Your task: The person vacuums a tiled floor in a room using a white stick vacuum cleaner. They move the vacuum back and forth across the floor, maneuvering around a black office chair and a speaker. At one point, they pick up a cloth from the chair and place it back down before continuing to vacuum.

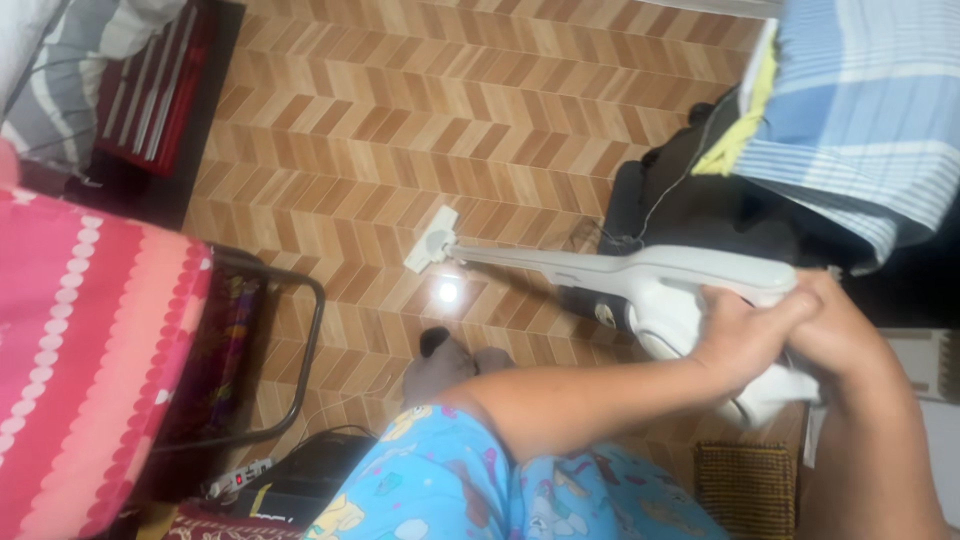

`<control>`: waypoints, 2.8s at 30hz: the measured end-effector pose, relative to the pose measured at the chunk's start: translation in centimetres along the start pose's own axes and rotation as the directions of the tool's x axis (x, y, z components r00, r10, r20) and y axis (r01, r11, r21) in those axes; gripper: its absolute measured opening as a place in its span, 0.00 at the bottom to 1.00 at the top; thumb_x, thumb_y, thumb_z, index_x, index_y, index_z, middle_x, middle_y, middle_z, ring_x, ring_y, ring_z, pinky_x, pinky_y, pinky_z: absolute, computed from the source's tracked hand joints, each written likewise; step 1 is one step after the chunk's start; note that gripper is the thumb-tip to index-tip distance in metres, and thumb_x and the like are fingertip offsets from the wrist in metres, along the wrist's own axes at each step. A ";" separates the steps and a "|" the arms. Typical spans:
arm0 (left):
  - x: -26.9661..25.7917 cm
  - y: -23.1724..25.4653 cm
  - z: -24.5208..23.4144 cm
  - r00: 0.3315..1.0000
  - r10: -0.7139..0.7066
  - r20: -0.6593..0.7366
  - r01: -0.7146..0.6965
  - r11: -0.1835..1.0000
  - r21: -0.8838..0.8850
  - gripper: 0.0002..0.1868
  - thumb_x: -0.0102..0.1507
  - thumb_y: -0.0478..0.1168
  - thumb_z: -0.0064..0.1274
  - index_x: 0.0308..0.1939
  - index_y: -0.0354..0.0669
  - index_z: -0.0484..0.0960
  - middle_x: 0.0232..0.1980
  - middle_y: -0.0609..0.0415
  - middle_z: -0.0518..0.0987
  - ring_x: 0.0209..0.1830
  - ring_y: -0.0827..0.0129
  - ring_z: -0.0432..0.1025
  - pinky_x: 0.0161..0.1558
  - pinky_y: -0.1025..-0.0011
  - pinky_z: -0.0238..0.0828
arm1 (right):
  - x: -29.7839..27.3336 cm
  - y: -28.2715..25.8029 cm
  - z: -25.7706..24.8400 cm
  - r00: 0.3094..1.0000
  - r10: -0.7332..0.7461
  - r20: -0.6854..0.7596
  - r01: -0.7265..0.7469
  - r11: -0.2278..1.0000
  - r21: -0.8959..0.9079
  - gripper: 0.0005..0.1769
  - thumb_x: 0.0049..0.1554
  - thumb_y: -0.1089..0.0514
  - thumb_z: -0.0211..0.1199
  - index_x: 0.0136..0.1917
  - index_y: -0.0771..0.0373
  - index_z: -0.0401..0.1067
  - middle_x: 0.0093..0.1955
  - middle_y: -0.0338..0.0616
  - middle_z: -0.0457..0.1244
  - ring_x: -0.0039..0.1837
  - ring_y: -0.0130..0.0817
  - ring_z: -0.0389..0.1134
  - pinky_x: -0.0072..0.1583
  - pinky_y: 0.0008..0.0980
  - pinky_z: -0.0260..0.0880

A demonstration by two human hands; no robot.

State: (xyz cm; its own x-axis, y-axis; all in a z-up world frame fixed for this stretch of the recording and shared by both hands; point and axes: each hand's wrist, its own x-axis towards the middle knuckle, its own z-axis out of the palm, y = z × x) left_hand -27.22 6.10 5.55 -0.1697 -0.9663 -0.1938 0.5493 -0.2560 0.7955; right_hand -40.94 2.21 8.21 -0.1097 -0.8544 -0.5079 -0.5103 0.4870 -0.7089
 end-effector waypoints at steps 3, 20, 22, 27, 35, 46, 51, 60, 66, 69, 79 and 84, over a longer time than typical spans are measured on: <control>-1.1 -1.5 0.2 0.987 -0.118 0.113 0.119 0.993 -0.001 0.29 0.66 0.52 0.62 0.59 0.28 0.84 0.51 0.41 0.84 0.46 0.62 0.81 0.40 0.66 0.82 | -2.4 2.3 0.5 0.994 0.069 -0.084 -0.064 0.996 0.063 0.15 0.59 0.61 0.67 0.58 0.68 0.83 0.48 0.53 0.74 0.44 0.37 0.73 0.43 0.40 0.73; 8.8 0.8 -28.2 0.957 -0.286 0.048 0.266 0.932 0.248 0.33 0.59 0.51 0.65 0.53 0.21 0.79 0.36 0.40 0.81 0.21 0.62 0.75 0.16 0.69 0.72 | 11.6 1.1 29.4 0.998 0.005 -0.061 0.022 0.897 0.442 0.09 0.57 0.71 0.57 0.49 0.75 0.77 0.40 0.56 0.69 0.36 0.41 0.69 0.33 0.44 0.64; 8.7 0.3 -26.3 0.963 -0.267 0.043 0.249 0.936 0.248 0.35 0.56 0.52 0.66 0.54 0.24 0.78 0.37 0.44 0.83 0.24 0.66 0.79 0.16 0.71 0.74 | 10.9 1.6 26.8 0.993 -0.071 -0.092 0.102 0.915 0.391 0.08 0.53 0.74 0.61 0.46 0.76 0.77 0.40 0.55 0.70 0.37 0.38 0.71 0.34 0.40 0.68; 5.5 -2.2 -15.7 0.985 -0.151 0.080 0.127 0.959 0.252 0.44 0.52 0.54 0.71 0.62 0.28 0.71 0.46 0.45 0.80 0.26 0.63 0.79 0.15 0.68 0.76 | 6.2 6.0 15.8 0.984 -0.032 -0.177 0.048 0.995 0.086 0.09 0.55 0.74 0.60 0.50 0.76 0.74 0.40 0.57 0.68 0.38 0.40 0.71 0.36 0.40 0.70; 5.0 0.2 -15.9 0.913 -0.328 0.244 0.257 0.924 0.282 0.38 0.57 0.56 0.66 0.54 0.20 0.83 0.43 0.33 0.84 0.22 0.62 0.78 0.17 0.70 0.76 | 4.5 6.8 15.7 0.978 -0.135 -0.160 0.186 0.911 0.369 0.12 0.61 0.69 0.60 0.57 0.76 0.77 0.46 0.47 0.71 0.43 0.30 0.71 0.43 0.31 0.73; 16.4 7.4 -34.3 0.913 -0.357 0.195 0.279 0.898 0.341 0.39 0.57 0.52 0.64 0.62 0.23 0.76 0.44 0.38 0.82 0.25 0.64 0.75 0.14 0.72 0.67 | 18.3 -4.8 35.0 0.993 0.033 -0.113 0.036 0.827 0.562 0.15 0.60 0.74 0.53 0.57 0.77 0.75 0.43 0.59 0.69 0.36 0.44 0.68 0.33 0.44 0.64; 15.5 7.7 -29.3 0.879 -0.410 0.243 0.272 0.851 0.449 0.42 0.57 0.57 0.68 0.60 0.23 0.75 0.48 0.38 0.82 0.28 0.62 0.79 0.16 0.69 0.72 | 14.6 -3.1 29.9 0.976 -0.015 -0.217 0.137 0.815 0.563 0.10 0.59 0.74 0.55 0.50 0.81 0.76 0.41 0.54 0.69 0.38 0.39 0.71 0.34 0.41 0.68; 12.0 7.1 -23.9 0.714 -0.510 0.480 0.232 0.819 0.526 0.45 0.57 0.61 0.68 0.59 0.18 0.80 0.43 0.28 0.85 0.24 0.59 0.80 0.20 0.65 0.77 | 3.1 -8.0 24.5 0.951 0.024 -0.310 0.129 0.877 0.462 0.14 0.68 0.60 0.58 0.55 0.74 0.77 0.42 0.50 0.69 0.41 0.33 0.70 0.42 0.36 0.70; 19.8 9.9 -31.1 0.686 -0.459 0.565 0.082 0.820 0.567 0.41 0.59 0.58 0.65 0.62 0.24 0.81 0.47 0.44 0.85 0.31 0.68 0.80 0.23 0.70 0.78 | 13.4 -9.2 31.1 0.955 0.089 -0.284 0.082 0.839 0.538 0.15 0.69 0.58 0.57 0.58 0.74 0.75 0.41 0.50 0.67 0.39 0.32 0.69 0.39 0.35 0.70; 25.1 10.6 -34.3 0.698 -0.504 0.509 0.137 0.791 0.597 0.37 0.62 0.52 0.69 0.63 0.22 0.81 0.48 0.40 0.86 0.36 0.64 0.80 0.26 0.70 0.76 | 18.0 -11.1 33.9 0.962 0.112 -0.248 0.059 0.803 0.593 0.16 0.70 0.57 0.57 0.59 0.74 0.74 0.41 0.50 0.67 0.38 0.31 0.69 0.38 0.35 0.70; 42.8 13.0 -37.6 0.780 -0.540 0.315 0.297 0.763 0.574 0.44 0.53 0.47 0.64 0.71 0.34 0.67 0.51 0.43 0.82 0.36 0.66 0.79 0.20 0.71 0.72 | 36.2 -18.3 33.7 0.955 0.036 -0.296 0.212 0.617 0.758 0.19 0.59 0.74 0.54 0.63 0.68 0.70 0.47 0.44 0.70 0.42 0.28 0.72 0.39 0.31 0.73; 48.4 14.9 -37.1 0.827 -0.526 0.199 0.323 0.735 0.597 0.43 0.51 0.46 0.64 0.68 0.35 0.70 0.49 0.44 0.82 0.37 0.67 0.79 0.21 0.71 0.72 | 43.0 -20.0 33.4 0.963 0.036 -0.268 0.197 0.586 0.786 0.23 0.54 0.77 0.50 0.62 0.70 0.70 0.46 0.50 0.69 0.39 0.34 0.71 0.36 0.35 0.71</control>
State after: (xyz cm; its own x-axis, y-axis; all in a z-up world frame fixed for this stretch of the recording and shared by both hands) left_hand 3.13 -45.52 -13.29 -0.5917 -0.6591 -0.4642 -0.1395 -0.4835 0.8642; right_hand -6.97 -38.21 -15.82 -0.3524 -0.8538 -0.3833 0.3494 0.2599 -0.9002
